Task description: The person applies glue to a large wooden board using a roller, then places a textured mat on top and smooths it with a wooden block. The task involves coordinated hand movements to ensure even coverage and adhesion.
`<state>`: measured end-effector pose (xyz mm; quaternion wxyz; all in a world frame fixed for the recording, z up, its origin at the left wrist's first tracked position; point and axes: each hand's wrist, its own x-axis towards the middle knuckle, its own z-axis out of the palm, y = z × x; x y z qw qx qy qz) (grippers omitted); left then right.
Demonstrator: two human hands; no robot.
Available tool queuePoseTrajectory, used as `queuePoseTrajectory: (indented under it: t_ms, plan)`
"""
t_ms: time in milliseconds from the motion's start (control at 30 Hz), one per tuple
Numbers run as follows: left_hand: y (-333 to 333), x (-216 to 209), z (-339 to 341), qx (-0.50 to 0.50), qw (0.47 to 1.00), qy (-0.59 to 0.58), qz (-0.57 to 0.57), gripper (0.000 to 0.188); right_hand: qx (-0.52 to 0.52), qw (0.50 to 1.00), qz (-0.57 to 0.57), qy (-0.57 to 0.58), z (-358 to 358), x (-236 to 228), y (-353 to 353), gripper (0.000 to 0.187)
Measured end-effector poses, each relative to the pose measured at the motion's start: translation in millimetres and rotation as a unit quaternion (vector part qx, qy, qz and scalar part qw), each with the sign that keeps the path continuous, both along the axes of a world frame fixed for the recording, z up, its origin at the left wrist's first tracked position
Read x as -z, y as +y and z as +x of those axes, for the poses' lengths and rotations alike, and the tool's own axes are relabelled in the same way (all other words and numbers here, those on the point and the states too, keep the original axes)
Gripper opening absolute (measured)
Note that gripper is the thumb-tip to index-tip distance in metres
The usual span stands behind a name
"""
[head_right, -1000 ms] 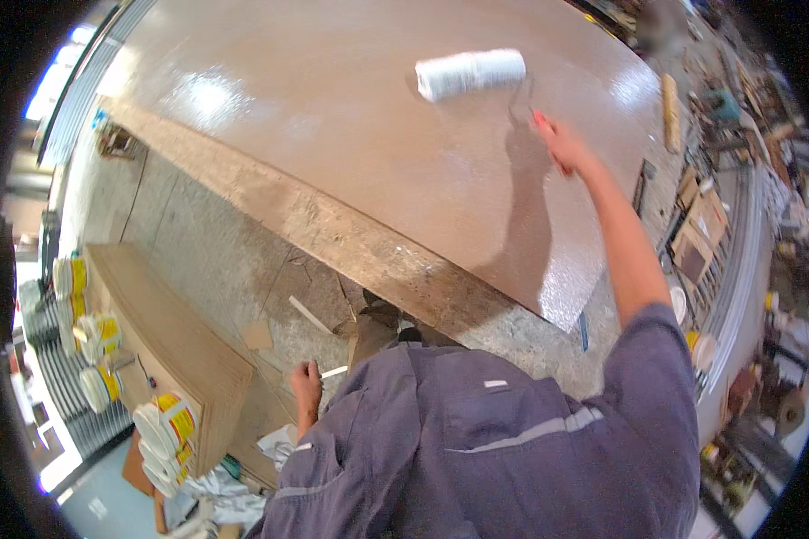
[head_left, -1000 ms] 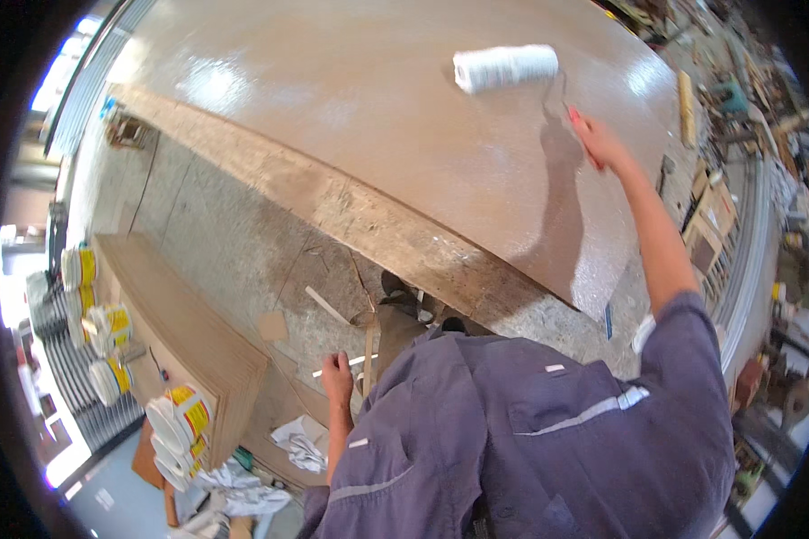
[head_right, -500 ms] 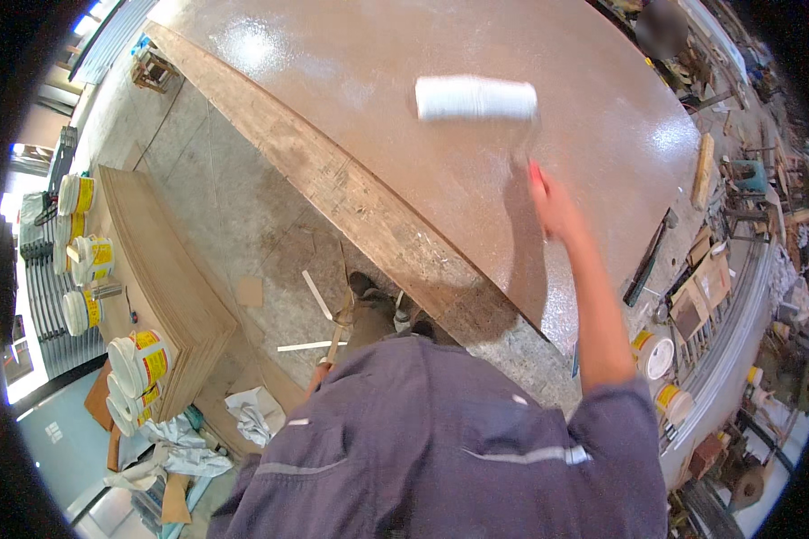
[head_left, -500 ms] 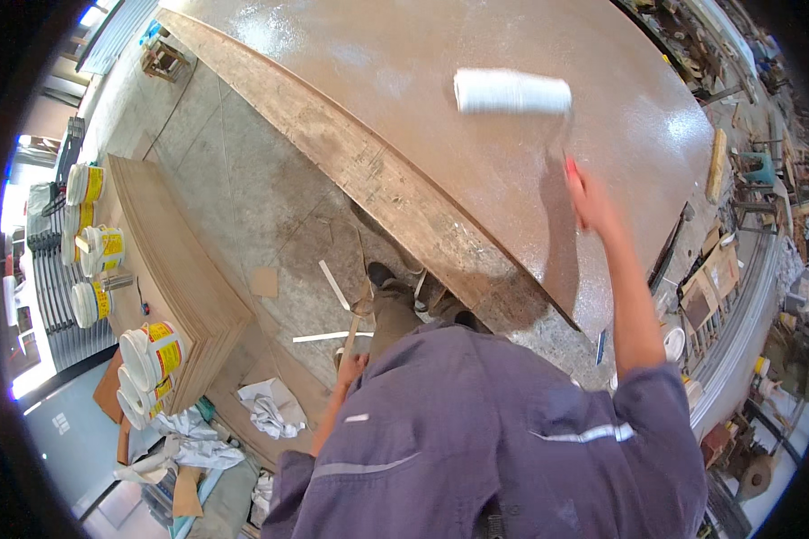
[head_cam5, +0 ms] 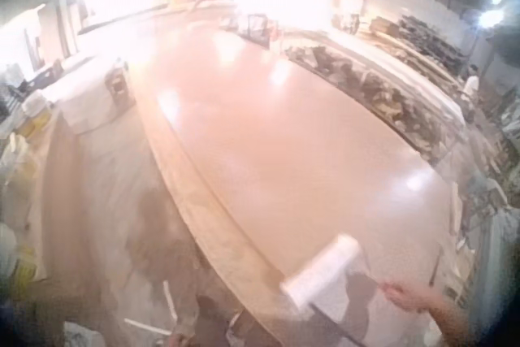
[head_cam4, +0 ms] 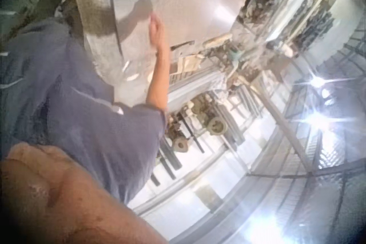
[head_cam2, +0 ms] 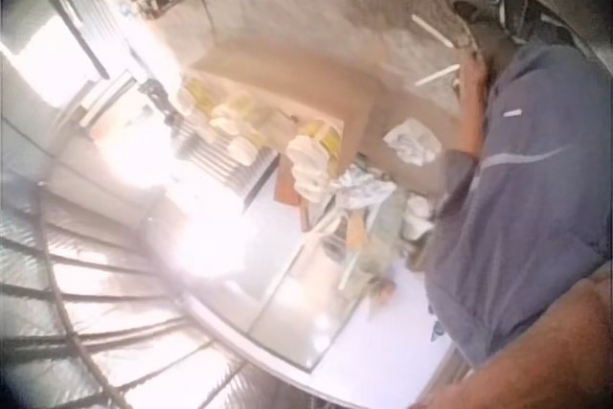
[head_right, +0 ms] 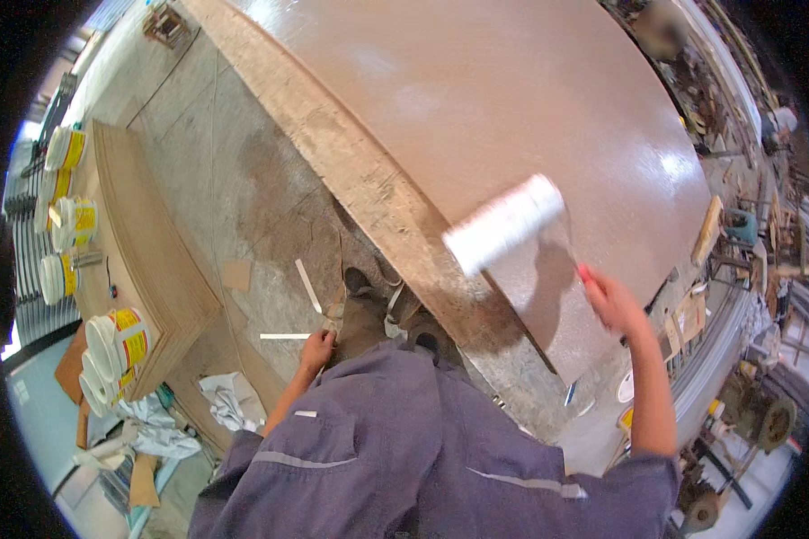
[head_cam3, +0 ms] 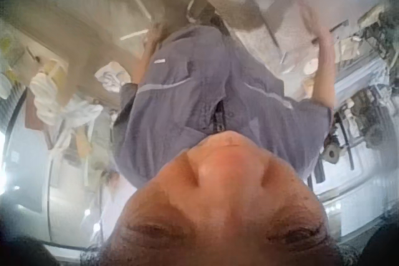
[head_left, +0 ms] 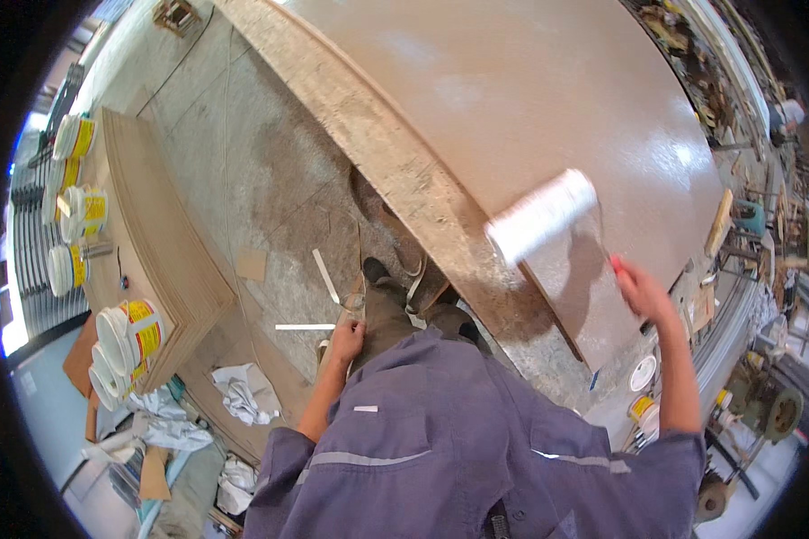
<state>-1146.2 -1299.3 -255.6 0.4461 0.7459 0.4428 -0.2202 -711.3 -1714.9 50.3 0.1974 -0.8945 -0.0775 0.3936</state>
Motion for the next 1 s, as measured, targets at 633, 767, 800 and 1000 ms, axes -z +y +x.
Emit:
queuePoseTrajectory:
  t_ms: [633, 767, 800, 1000]
  plan:
    - [90.3, -5.3, -75.4, -0.086, 0.996, 0.002, -0.010, 0.039, -0.001, 0.984, 0.119, -0.130, 106.2, 89.8, 290.0, 0.045]
    - [161.7, -5.1, -17.1, -0.186, 0.974, 0.009, -0.131, 0.036, 0.134, 0.986, 0.025, -0.101, -5.1, 42.0, 127.3, 0.046]
    - [177.3, 5.0, -8.1, -0.203, 0.968, -0.012, -0.146, 0.036, 0.176, 0.982, 0.007, -0.067, -30.3, 38.2, 82.8, 0.047]
    - [223.7, 15.1, 49.0, -0.225, 0.955, -0.048, -0.188, 0.035, 0.325, 0.943, -0.057, -0.034, -105.8, 10.9, 46.1, 0.053]
